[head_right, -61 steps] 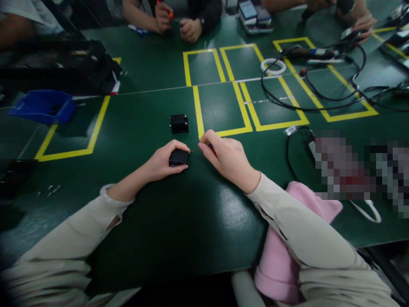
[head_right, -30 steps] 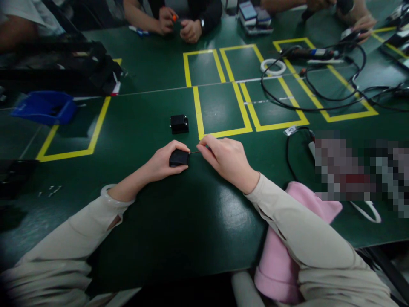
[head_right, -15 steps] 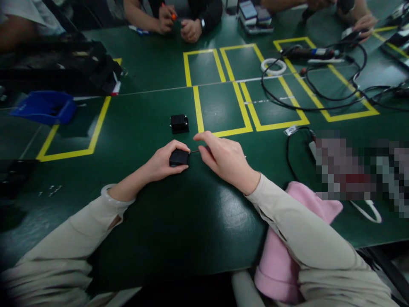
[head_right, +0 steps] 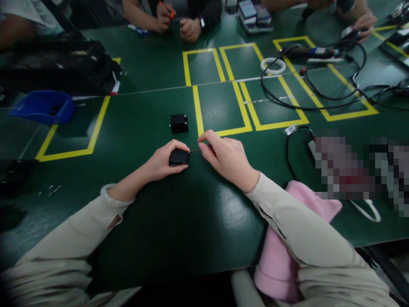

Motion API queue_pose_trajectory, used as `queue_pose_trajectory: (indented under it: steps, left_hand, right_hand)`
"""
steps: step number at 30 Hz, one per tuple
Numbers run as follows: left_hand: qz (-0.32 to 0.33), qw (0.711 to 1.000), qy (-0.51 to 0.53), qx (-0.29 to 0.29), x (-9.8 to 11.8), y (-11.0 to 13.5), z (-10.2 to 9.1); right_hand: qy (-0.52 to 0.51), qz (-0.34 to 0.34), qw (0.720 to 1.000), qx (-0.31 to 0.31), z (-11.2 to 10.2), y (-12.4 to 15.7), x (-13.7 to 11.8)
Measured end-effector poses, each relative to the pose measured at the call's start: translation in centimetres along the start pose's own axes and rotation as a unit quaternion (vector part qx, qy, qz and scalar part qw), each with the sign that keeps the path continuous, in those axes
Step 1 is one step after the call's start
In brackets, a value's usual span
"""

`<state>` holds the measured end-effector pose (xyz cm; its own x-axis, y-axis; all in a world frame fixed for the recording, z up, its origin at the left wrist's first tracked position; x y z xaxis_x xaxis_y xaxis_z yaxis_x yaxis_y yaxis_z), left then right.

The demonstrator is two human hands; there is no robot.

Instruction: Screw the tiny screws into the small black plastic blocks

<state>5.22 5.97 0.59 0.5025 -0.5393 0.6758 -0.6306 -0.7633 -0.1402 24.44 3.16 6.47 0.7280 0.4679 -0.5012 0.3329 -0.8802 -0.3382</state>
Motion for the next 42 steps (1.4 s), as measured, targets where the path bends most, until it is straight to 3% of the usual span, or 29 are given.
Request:
queue_pose_trajectory:
  steps: [9,14,19,24,29,35,42]
  left_hand:
    - [0.008,1.0,0.0,0.0,0.04,0.08,-0.03]
    - [0.006,1.0,0.0,-0.003,0.0,0.05,0.01]
    - [0.008,1.0,-0.001,-0.003,0.08,0.02,0.02]
    - [0.013,1.0,0.002,0.0,0.17,0.04,0.01]
    - [0.003,1.0,0.001,-0.002,0.04,0.03,0.01]
    - [0.001,1.0,0.002,0.0,0.02,0.02,0.01]
    - [0.011,1.0,0.0,0.004,-0.01,0.1,-0.05]
  right_hand:
    - [-0.008,-0.013,1.0,0.017,-0.1,0.11,-0.16]
    - [-0.003,0.003,1.0,-0.003,0.19,0.13,0.11]
    - [-0.025,-0.015,0.999,0.028,-0.08,0.16,-0.21]
    - [-0.013,0.002,1.0,0.006,0.16,0.1,0.15]
    - [-0.047,-0.012,0.998,0.047,-0.16,0.11,0.06]
    - [-0.026,0.01,0.999,0.017,0.16,0.04,0.4]
    - [-0.049,-0.017,0.998,0.027,-0.04,0.12,-0.05]
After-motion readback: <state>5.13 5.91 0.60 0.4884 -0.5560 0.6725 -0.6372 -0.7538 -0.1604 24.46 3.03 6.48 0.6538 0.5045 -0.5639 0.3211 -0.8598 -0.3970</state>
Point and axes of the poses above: each hand's wrist, its own y-axis away from the middle knuckle, its own z-axis out of the palm, x = y × z, the point moved 6 cm from there along -y, towards the middle knuckle, and after that the axes turned 1 degree about -z, right-handed, at the moved point
